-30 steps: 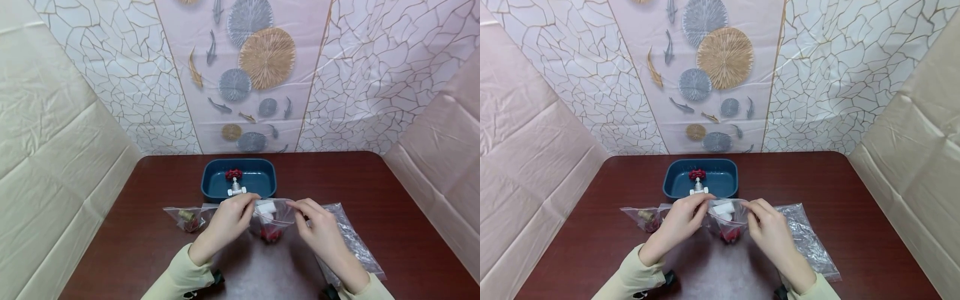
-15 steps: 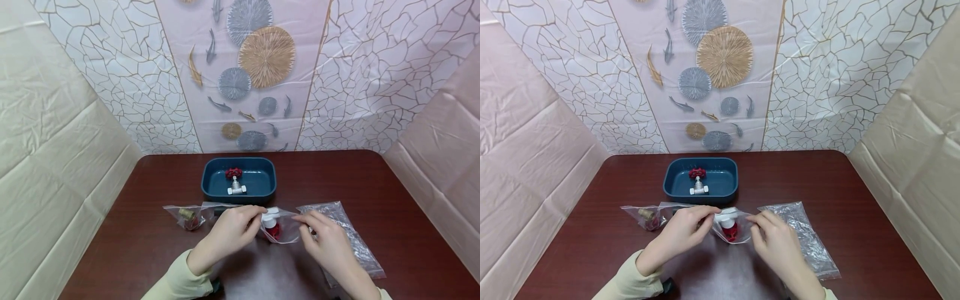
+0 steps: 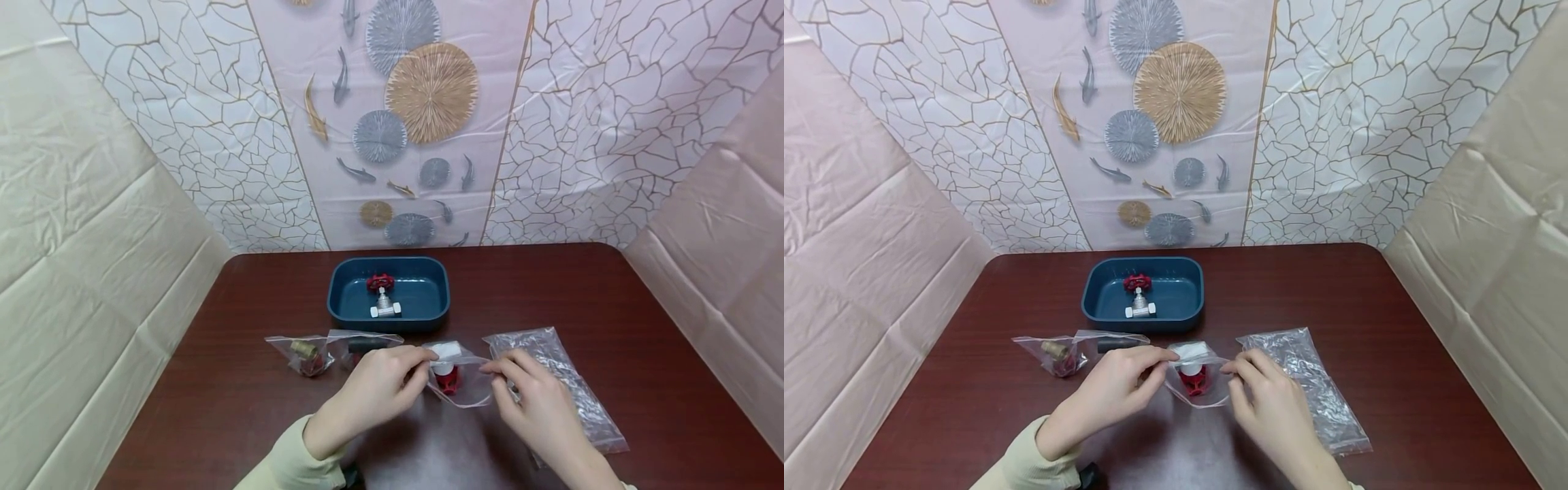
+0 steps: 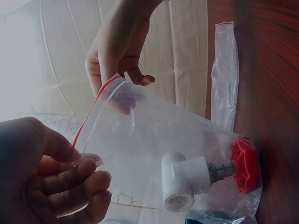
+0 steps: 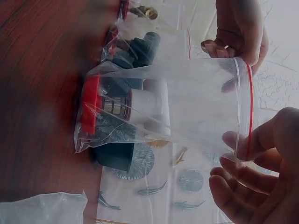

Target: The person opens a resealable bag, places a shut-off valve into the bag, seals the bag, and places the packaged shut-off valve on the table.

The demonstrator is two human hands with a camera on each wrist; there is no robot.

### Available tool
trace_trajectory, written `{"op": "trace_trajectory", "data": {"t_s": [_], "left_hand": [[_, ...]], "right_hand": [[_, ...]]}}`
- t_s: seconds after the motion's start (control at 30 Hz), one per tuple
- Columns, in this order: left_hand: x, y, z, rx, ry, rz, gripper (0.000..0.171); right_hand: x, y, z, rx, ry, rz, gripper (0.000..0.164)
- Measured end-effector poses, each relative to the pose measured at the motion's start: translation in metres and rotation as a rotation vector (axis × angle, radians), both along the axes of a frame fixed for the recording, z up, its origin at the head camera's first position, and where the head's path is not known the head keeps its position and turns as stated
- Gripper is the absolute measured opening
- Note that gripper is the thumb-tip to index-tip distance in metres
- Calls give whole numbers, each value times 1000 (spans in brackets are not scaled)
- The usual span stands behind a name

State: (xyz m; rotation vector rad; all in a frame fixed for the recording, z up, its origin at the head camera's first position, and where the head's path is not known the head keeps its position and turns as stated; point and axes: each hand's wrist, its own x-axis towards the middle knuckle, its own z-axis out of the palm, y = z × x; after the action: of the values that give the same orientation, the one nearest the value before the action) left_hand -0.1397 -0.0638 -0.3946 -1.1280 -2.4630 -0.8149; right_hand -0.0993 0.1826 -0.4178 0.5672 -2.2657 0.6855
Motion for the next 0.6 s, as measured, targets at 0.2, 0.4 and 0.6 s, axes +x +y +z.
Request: {"op": "trace_trajectory", "data": {"t_s": [0.2,0.4,0.6], "left_hand": [[-1,-4,-3,5,22,-30,23],[-2,-13,-8,-12,72,-98,49],[-5,-16,-12,-5,195,-145,44]], "right_hand": [[0,0,-2,-13,-9,15,30],[0,0,-2,-26,-32,19,33],[0,1,-3,-44,-42,23,32]]}}
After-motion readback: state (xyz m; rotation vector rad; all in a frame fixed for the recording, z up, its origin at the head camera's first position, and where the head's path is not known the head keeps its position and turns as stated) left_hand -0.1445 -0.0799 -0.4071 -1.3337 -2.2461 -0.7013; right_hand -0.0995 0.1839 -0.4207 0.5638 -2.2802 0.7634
